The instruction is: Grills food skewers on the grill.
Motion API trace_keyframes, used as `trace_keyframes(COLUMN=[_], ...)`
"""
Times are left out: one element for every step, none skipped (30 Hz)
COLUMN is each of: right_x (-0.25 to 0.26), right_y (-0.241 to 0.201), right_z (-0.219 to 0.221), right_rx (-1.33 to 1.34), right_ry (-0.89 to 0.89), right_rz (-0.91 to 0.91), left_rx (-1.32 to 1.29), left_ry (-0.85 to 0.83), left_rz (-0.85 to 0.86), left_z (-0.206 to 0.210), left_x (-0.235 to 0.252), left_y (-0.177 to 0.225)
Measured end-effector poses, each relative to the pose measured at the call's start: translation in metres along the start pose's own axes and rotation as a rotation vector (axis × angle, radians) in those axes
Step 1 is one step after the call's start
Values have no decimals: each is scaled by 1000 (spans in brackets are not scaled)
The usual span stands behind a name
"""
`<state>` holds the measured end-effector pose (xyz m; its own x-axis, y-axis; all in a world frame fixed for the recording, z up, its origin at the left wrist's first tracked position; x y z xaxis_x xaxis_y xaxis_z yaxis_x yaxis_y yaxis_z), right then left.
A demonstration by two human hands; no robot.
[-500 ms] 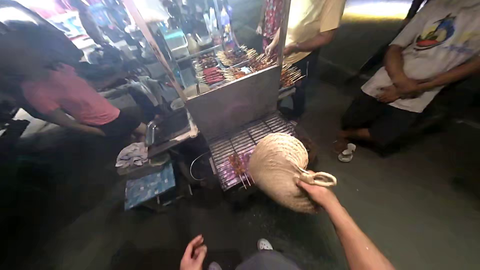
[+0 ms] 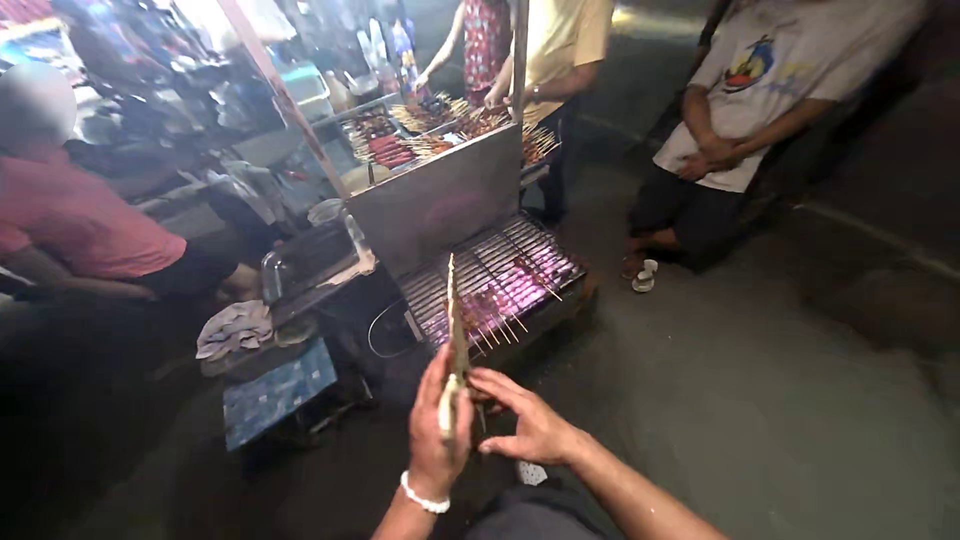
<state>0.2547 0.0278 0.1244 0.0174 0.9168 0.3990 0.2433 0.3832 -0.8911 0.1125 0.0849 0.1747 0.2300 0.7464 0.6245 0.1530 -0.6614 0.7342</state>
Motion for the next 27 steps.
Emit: trace_keyframes(right_x=[-9, -20, -35, -53, -76, -102, -130, -157, -183, -207, -229, -246, -253, -251, -245, -233, -214, -191, -164, -136, -109, -81, -56, -31, -8, 13, 30], right_y=[5, 15, 32, 54, 79, 105, 128, 149, 167, 183, 195, 206, 218, 231, 244, 257, 268, 277, 284, 289, 294, 297, 301, 305, 309, 312, 314], right_z=[5, 10, 13, 15, 15, 14, 11, 7, 1, -5, -12, -22, -36, -53, -70, -90, -109, -129, -148, -165, -181, -195, -208, -219, -228, -235, -239], right_rx=[-9, -67, -149, -240, -321, -371, -384, -367, -335, -294, -245, -203, -175, -168, -175, -192, -209, -226, -251, -279, -303, -333, -363, -398, -431, -464, -494], right_ry=[-27, -64, -104, -146, -175, -181, -150, -101, -53, -9, 39, 99, 167, 247, 329, 396, 454, 500, 540, 577, 601, 613, 614, 607, 593, 569, 535], right_rz=[27, 100, 213, 348, 482, 617, 737, 849, 959, 1075, 1186, 1276, 1338, 1367, 1372, 1366, 1342, 1305, 1260, 1205, 1152, 1101, 1053, 1008, 974, 955, 949], left_rx=[-5, 11, 70, 181, 284, 320, 278, 152, -33, -193, -268, -230, -90, 84, 193, 201, 109, -48, -182, -205, -102, 81, 245, 324, 302, 193, 54], left_ry=[23, 27, 32, 48, 64, 67, 59, 37, 10, -12, -26, -25, -17, -8, 12, 23, 10, -7, -9, -5, -11, -16, -7, 9, 12, 6, 8], left_rz=[39, 65, 102, 135, 149, 137, 113, 64, -29, -151, -231, -228, -156, -74, -35, -41, -98, -206, -316, -363, -334, -251, -166, -120, -127, -188, -281], left_z=[-22, -44, -64, -80, -91, -97, -99, -97, -93, -88, -84, -82, -79, -75, -68, -58, -48, -37, -27, -20, -16, -13, -8, -1, 6, 12, 17], left_x=[7, 15, 23, 30, 34, 34, 31, 28, 27, 27, 27, 28, 32, 36, 39, 40, 41, 44, 48, 52, 57, 62, 65, 66, 66, 65, 64], left_y=[-5, -14, -27, -39, -49, -56, -58, -57, -55, -57, -62, -68, -73, -76, -76, -73, -71, -70, -72, -75, -78, -78, -77, -74, -73, -73, -74])
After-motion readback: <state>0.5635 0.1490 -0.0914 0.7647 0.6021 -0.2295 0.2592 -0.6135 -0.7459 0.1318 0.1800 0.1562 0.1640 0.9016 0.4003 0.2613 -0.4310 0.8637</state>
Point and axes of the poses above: each hand's wrist, its own x-axis towards the middle knuckle, its own z-axis out of the palm, y = z × x, the point moved 5 cm from there along x, towards the middle knuckle, and after that the axes turned 8 degrees about y, right-handed, at the moved point
